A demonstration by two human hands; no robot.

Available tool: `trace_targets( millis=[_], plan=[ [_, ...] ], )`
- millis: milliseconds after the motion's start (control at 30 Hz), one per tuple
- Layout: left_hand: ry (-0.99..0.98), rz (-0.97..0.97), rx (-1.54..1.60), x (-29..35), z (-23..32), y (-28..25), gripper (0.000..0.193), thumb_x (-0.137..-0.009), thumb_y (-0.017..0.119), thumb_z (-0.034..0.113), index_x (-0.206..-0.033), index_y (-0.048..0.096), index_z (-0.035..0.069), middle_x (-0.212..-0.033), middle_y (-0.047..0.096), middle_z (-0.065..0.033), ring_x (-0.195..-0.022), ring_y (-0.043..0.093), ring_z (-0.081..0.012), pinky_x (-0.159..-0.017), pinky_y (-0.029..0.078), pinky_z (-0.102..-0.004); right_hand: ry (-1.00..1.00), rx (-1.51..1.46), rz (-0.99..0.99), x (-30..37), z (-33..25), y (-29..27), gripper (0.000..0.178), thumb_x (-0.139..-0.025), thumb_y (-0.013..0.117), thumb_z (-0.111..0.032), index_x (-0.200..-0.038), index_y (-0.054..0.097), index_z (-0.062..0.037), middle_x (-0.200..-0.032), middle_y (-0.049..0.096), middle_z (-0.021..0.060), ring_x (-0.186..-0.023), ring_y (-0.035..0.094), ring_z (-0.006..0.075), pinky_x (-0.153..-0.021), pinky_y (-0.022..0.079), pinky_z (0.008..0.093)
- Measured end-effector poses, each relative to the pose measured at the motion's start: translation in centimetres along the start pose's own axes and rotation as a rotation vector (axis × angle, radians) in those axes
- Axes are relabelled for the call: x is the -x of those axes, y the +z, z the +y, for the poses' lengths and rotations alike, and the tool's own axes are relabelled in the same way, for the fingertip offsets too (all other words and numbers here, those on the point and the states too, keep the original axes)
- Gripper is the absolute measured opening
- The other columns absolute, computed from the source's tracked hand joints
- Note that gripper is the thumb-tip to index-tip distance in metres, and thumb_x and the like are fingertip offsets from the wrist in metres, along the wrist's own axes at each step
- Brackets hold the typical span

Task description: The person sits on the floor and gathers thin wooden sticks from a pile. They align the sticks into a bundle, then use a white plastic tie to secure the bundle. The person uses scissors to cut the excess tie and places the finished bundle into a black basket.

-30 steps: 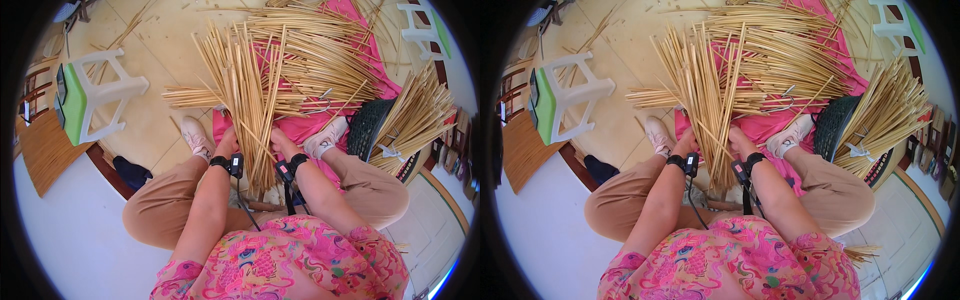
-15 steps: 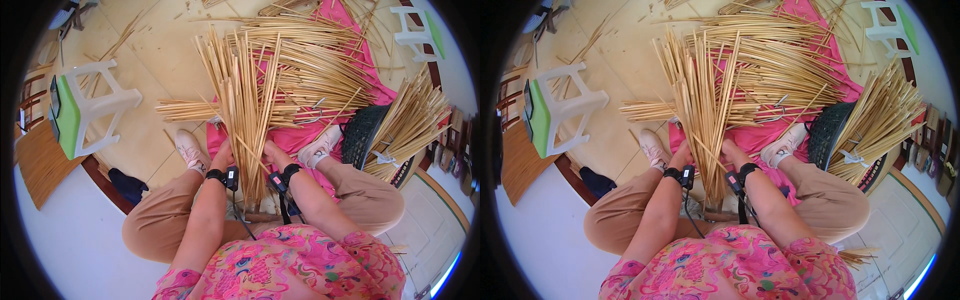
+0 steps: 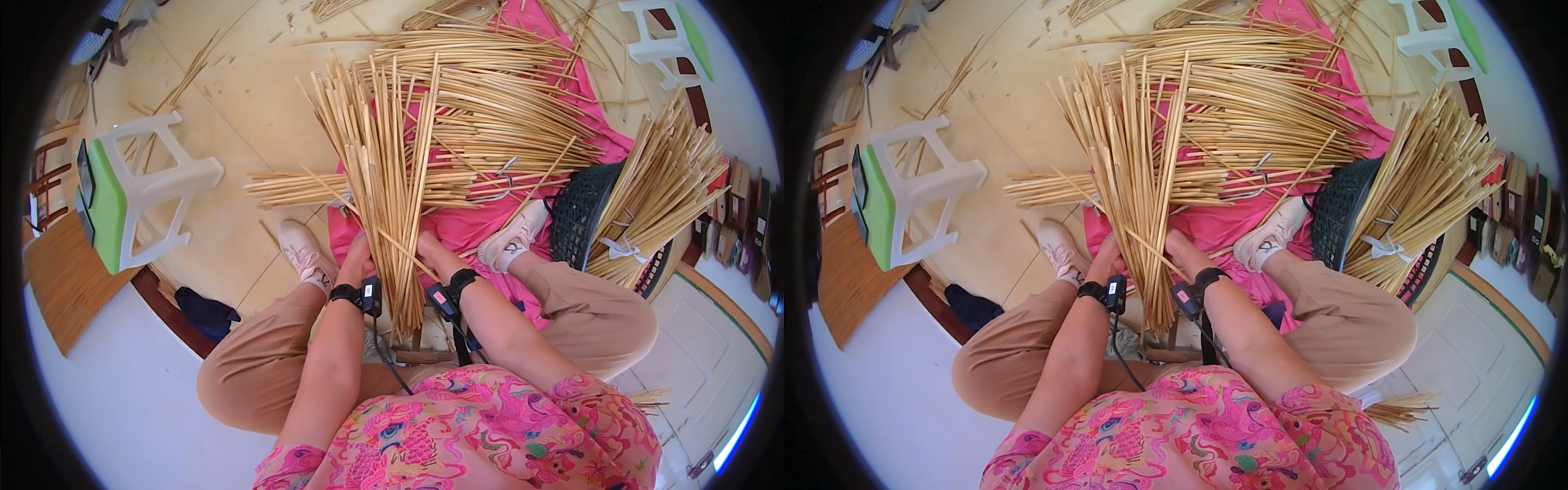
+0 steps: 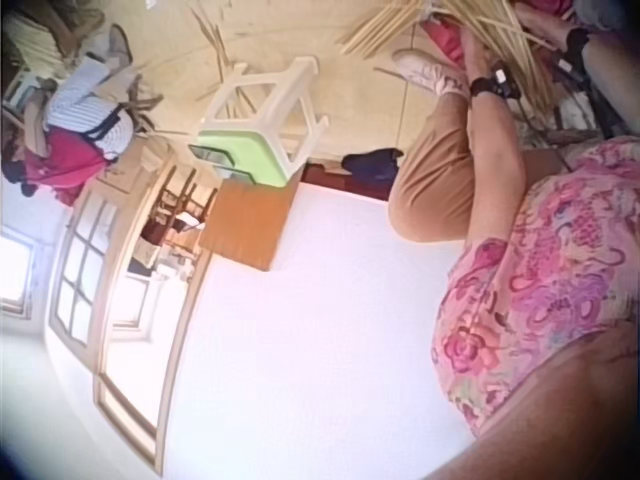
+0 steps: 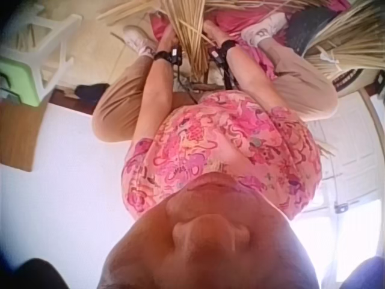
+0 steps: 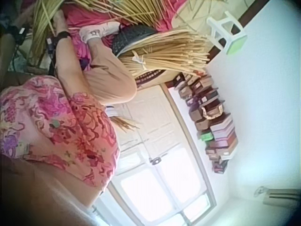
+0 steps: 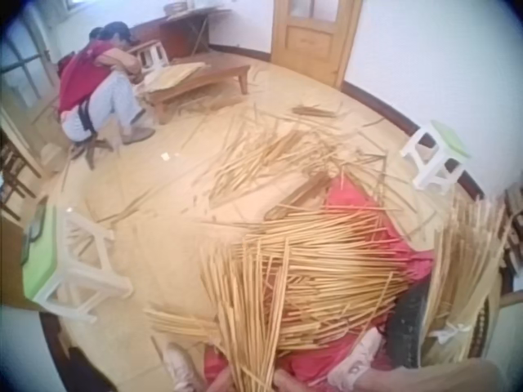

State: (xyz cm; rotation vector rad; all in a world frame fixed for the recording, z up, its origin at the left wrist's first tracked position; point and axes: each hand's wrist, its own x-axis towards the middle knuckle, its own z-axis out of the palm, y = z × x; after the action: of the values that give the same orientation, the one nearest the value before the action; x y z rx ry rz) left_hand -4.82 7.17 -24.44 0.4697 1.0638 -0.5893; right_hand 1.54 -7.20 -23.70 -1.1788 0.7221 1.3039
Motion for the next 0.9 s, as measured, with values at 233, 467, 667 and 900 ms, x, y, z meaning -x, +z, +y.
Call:
trace_targets(
  millis=[233,467,667,900],
  plan=[
    [0.035,0.023,-0.049,-0.4,0.5,-0.4,0.031,-0.095,0.049,0.029,-0.107,0.061,0.003,-0.094,0.067,-0.0113,-0.077,0.067,-0.0227,-0.066,0.058,-0.0371,-0.01,0.006,-0.019,0.0,-0.2,0.4,0.026,-0.092,0.053,-0.027,-0.096,0.065,-0.0042,-0.082,0.067,0.0088,-0.065,0.065,0.0208,-0.058,0.054,0.0357],
    [-0.081,0.02,0.011,0.1,0.6,0.2,0.035,-0.095,0.047,0.03,-0.109,0.061,0.001,-0.098,0.068,-0.0128,-0.085,0.067,-0.0246,-0.075,0.057,-0.0387,-0.006,-0.027,-0.004,0.1,0.5,-0.6,0.026,-0.092,0.053,-0.026,-0.095,0.065,-0.0043,-0.081,0.067,0.0085,-0.065,0.064,0.0206,-0.058,0.053,0.0352],
    [-0.088,-0.044,0.118,-0.1,0.4,-0.2,0.034,-0.096,0.045,0.026,-0.111,0.06,-0.001,-0.102,0.067,-0.0141,-0.088,0.067,-0.0254,-0.077,0.058,-0.0403,-0.017,-0.059,0.041,0.3,0.8,-0.4,0.025,-0.092,0.053,-0.026,-0.095,0.065,-0.0044,-0.081,0.067,0.0082,-0.065,0.064,0.0204,-0.058,0.053,0.0348],
    [0.234,0.198,0.122,-2.2,-0.3,-0.4,0.028,-0.096,0.046,0.021,-0.108,0.058,-0.001,-0.096,0.065,-0.0123,-0.085,0.065,-0.0224,-0.072,0.055,-0.0371,-0.066,-0.171,0.145,-0.6,0.6,0.2,0.025,-0.091,0.053,-0.026,-0.094,0.066,-0.0045,-0.08,0.067,0.0079,-0.064,0.064,0.0202,-0.058,0.053,0.0342]
  ],
)
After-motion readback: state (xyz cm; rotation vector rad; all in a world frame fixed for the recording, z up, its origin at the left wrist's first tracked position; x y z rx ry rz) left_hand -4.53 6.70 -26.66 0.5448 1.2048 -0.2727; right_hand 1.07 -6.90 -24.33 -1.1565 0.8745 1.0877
